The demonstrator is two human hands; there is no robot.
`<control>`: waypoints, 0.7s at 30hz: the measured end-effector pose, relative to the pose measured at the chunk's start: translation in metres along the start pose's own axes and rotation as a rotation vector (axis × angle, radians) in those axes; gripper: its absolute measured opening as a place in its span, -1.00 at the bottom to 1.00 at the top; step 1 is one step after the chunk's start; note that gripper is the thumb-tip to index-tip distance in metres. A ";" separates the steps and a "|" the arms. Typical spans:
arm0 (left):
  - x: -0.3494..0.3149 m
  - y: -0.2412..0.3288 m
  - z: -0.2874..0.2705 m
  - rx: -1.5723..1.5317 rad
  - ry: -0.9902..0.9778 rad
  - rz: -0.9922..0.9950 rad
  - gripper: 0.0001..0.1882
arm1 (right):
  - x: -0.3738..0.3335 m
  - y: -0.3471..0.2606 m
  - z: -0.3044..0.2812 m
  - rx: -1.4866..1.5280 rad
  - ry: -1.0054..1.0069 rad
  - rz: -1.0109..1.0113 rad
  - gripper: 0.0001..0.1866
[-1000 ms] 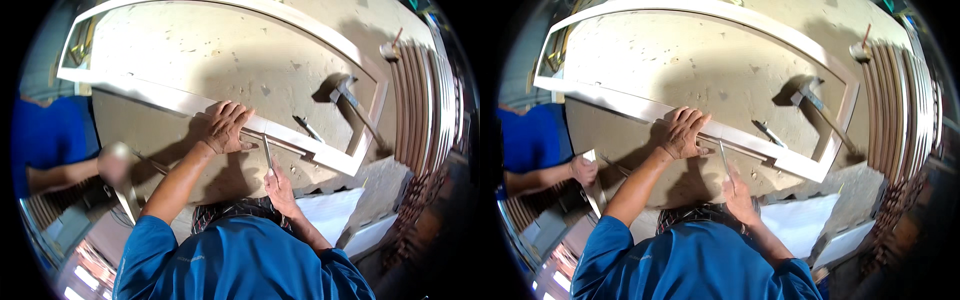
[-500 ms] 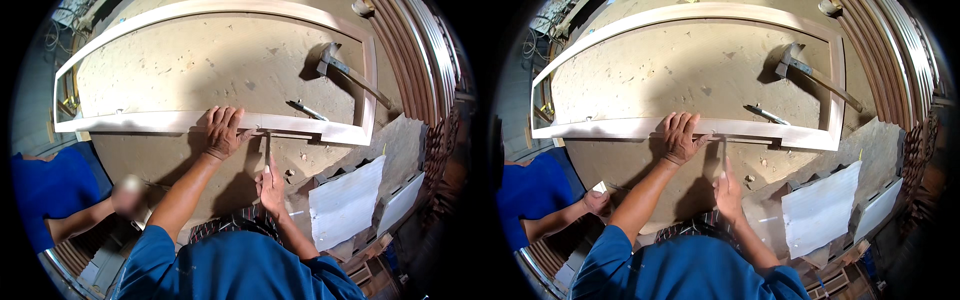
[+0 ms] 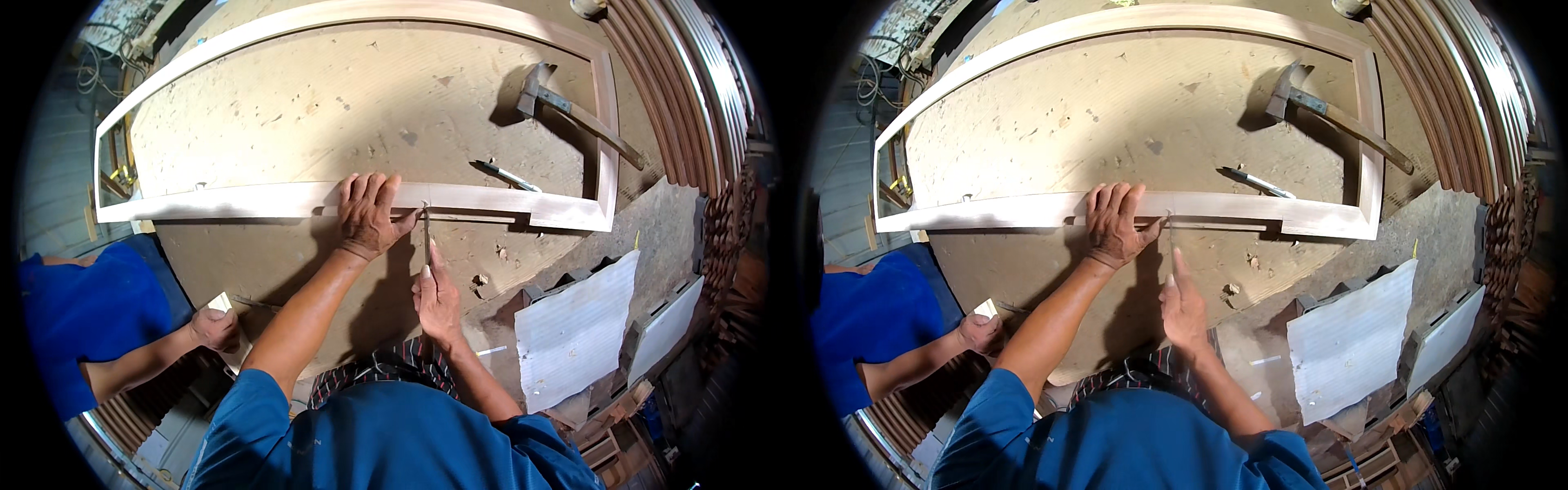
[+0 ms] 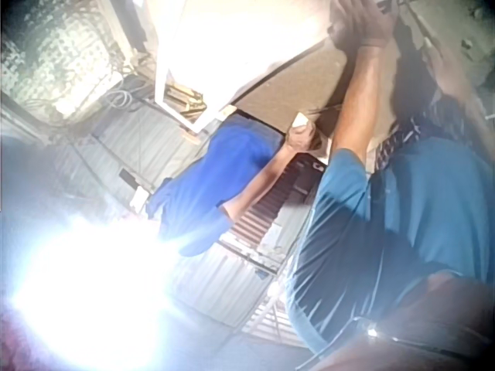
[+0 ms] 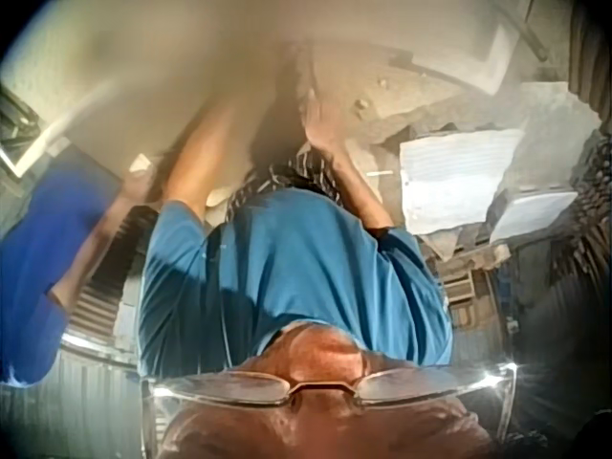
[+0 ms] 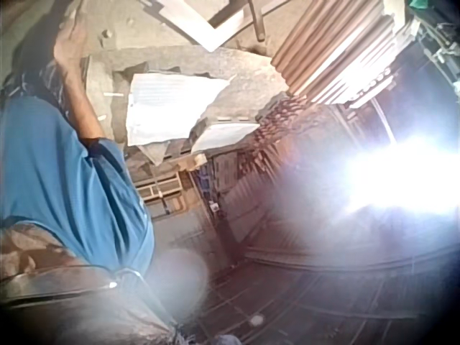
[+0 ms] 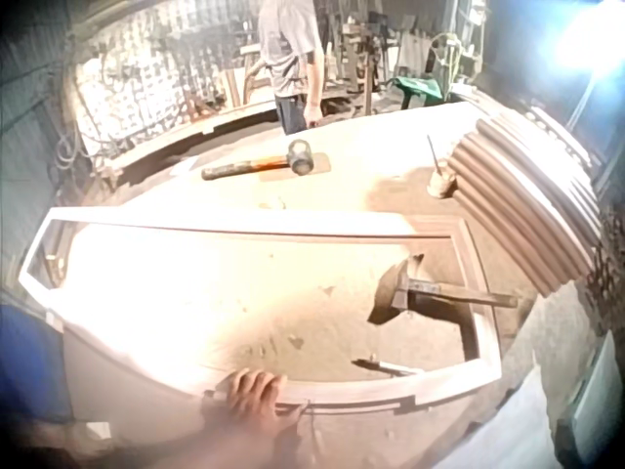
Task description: The person carves out a recessed area in a wooden frame using a chisel and hammer, then measures and marks another section with a ruler and pen.
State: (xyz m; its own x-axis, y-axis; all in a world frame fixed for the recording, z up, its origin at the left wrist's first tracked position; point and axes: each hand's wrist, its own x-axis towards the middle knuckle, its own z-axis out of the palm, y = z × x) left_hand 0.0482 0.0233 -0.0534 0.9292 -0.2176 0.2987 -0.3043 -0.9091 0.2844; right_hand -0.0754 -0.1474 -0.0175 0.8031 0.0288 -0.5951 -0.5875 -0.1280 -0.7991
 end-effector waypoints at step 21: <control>0.001 -0.002 0.002 -0.005 -0.002 -0.019 -0.35 | -0.001 0.001 0.016 -0.038 0.064 -0.043 -0.41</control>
State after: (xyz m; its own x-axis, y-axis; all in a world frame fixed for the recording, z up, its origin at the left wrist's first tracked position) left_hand 0.0502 0.0239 -0.0557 0.9354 -0.2008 0.2909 -0.2874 -0.9113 0.2949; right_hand -0.0780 -0.1319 -0.0189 0.8331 -0.0284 -0.5524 -0.5489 -0.1658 -0.8193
